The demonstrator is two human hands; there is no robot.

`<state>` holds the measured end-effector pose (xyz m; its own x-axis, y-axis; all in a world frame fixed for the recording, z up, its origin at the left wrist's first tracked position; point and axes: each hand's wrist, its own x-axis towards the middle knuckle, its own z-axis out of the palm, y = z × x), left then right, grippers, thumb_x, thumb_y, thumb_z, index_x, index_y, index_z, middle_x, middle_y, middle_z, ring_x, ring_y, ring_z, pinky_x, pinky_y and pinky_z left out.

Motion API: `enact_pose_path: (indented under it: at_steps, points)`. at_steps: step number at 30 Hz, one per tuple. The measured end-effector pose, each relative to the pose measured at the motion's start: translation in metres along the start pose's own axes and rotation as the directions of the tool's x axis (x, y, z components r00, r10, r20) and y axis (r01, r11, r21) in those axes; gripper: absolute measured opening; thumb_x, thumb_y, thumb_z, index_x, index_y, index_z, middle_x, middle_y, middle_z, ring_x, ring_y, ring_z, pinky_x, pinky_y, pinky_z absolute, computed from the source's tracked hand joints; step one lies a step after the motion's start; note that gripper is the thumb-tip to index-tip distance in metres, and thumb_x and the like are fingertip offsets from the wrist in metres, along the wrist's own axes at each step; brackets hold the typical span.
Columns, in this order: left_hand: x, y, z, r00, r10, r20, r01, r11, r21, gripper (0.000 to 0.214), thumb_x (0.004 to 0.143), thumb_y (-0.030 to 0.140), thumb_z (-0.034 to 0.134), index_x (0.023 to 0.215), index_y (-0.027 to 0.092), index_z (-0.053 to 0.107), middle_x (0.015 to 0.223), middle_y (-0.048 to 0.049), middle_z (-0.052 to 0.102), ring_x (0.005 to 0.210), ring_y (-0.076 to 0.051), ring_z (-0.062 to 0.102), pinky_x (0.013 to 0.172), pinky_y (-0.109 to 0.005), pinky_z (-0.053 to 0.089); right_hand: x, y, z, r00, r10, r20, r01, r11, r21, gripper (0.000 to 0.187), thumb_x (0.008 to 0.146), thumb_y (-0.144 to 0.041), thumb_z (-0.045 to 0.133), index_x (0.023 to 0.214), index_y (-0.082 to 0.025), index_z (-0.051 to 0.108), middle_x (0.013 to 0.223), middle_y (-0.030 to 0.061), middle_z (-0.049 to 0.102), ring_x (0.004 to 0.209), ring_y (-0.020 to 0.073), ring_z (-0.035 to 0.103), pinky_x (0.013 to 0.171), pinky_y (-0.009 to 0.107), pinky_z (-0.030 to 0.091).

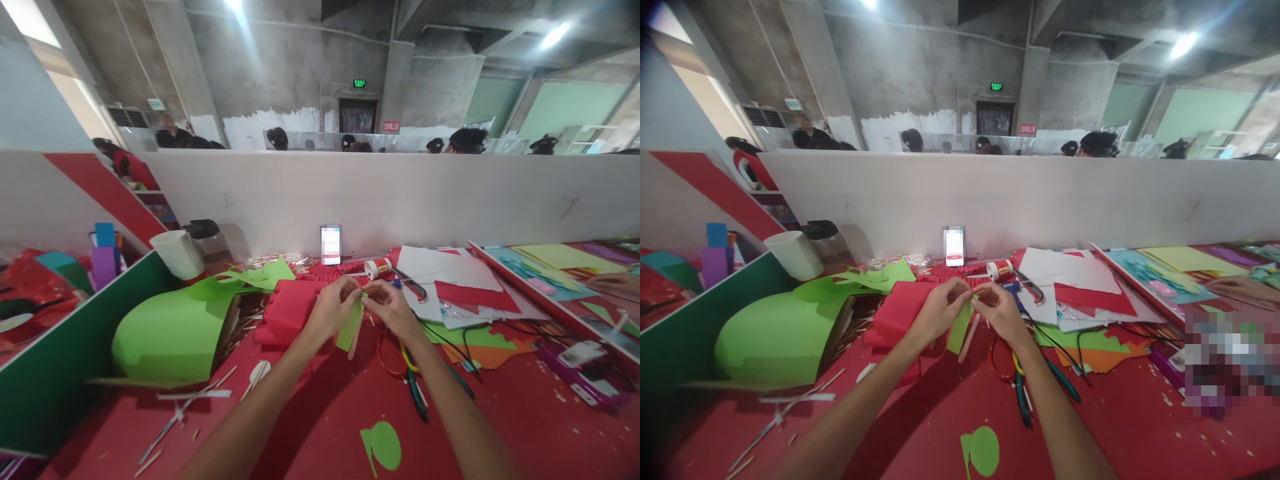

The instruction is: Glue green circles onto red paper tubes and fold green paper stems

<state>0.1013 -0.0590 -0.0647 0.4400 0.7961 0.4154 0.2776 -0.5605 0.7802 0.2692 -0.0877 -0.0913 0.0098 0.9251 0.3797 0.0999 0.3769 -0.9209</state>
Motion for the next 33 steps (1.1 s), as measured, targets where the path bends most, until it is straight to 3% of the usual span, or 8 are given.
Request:
enact_pose_path:
  at_steps: [8,19,24,33]
  points:
    - [0.0023,0.0047,-0.0021,0.998,-0.040,0.043,0.045,0.991,-0.124,0.014,0.085,0.027,0.058,0.091,0.016,0.064,0.084,-0.0034,0.069,0.072,-0.014,0.062,0.066,-0.024,0.047,0.0008,0.0015,-0.0004,0.994,-0.037,-0.100,0.032,0.998,-0.047,0.021,0.075,-0.034,0.073,0.088,-0.019,0.071,0.089,0.0059,0.073,0.082,0.0215,0.067,0.076,0.032,0.053]
    - [0.0014,-0.0044,-0.0014,1.000,0.002,-0.020,0.000,0.998,0.071,0.009,0.086,0.022,0.057,0.091,0.019,0.063,0.090,-0.0040,0.068,0.084,-0.018,0.062,0.075,-0.027,0.047,-0.0013,-0.0046,0.0009,0.995,-0.067,-0.071,0.057,0.990,-0.130,0.023,0.077,-0.035,0.071,0.094,-0.019,0.073,0.090,0.0067,0.074,0.082,0.0223,0.068,0.075,0.033,0.055]
    - [0.0016,-0.0036,-0.0020,0.999,0.024,-0.022,-0.023,0.999,0.048,0.010,0.087,0.024,0.056,0.092,0.019,0.064,0.095,-0.0051,0.068,0.088,-0.018,0.062,0.080,-0.029,0.048,0.0001,-0.0022,0.0000,0.993,-0.072,-0.096,0.057,0.987,-0.153,0.023,0.077,-0.038,0.070,0.091,-0.020,0.074,0.094,0.0074,0.075,0.087,0.0244,0.069,0.078,0.036,0.055]
    - [0.0027,-0.0028,-0.0037,1.000,0.013,0.004,-0.013,1.000,-0.002,0.013,0.084,0.024,0.060,0.093,0.020,0.069,0.093,-0.0048,0.072,0.083,-0.018,0.064,0.075,-0.028,0.049,0.0010,0.0008,-0.0017,0.995,-0.018,-0.100,0.010,0.997,-0.082,0.023,0.077,-0.036,0.071,0.093,-0.020,0.074,0.096,0.0068,0.075,0.091,0.0239,0.068,0.083,0.036,0.054]
